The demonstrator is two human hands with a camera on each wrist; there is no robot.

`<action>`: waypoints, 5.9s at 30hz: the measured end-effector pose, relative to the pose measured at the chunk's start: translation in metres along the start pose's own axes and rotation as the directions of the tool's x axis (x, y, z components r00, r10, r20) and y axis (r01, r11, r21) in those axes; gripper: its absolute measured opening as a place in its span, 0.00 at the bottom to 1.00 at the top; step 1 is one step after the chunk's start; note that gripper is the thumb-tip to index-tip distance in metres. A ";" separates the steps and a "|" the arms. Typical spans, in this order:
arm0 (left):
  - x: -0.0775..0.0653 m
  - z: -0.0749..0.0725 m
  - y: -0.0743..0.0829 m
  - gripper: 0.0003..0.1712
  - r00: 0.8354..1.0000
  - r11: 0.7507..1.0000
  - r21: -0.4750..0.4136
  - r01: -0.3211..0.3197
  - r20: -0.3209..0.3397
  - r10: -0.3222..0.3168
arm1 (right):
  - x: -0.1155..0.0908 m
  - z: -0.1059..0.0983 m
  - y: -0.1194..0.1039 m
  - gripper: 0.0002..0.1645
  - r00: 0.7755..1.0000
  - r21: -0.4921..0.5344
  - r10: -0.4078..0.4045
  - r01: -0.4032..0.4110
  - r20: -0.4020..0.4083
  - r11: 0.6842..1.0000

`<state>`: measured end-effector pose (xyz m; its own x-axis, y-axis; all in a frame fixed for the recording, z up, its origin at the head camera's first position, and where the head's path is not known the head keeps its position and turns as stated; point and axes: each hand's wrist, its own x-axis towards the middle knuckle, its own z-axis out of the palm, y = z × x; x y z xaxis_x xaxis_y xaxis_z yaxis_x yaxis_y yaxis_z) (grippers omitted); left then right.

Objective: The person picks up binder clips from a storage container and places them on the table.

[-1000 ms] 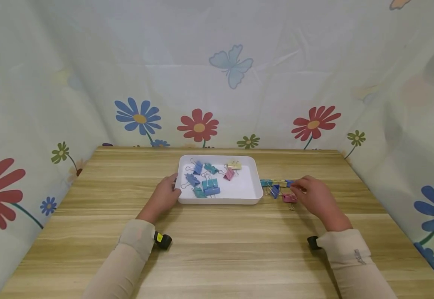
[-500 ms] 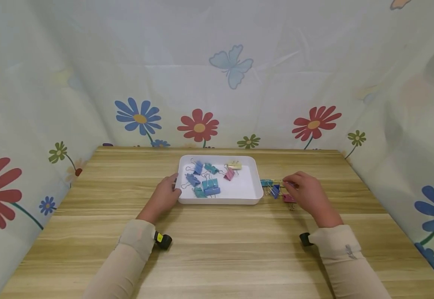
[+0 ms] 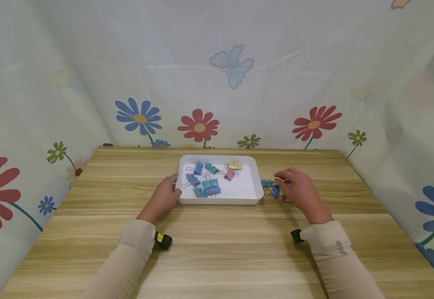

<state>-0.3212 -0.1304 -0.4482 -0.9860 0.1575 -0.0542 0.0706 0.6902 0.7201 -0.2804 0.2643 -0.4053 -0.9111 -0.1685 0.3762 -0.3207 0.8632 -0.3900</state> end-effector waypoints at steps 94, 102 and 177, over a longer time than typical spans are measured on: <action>0.002 0.000 -0.002 0.37 1.000 0.999 -0.036 0.011 -0.008 -0.012 | 0.114 0.050 -0.043 0.18 0.957 0.201 0.076 -0.136 0.279 0.970; 0.001 0.000 -0.003 0.37 1.000 0.999 -0.050 0.023 -0.010 -0.023 | 0.127 0.057 -0.042 0.17 0.939 0.193 0.087 -0.158 0.333 0.968; 0.002 0.003 -0.003 0.37 1.000 0.999 -0.041 0.009 -0.009 -0.009 | 0.138 0.058 -0.041 0.08 0.928 -0.025 0.034 -0.026 0.371 0.999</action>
<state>-0.3232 -0.1297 -0.4527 -0.9880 0.1446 -0.0542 0.0559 0.6619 0.7475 -0.4080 0.1777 -0.3862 -0.9524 -0.3038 0.0239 -0.2899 0.8790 -0.3785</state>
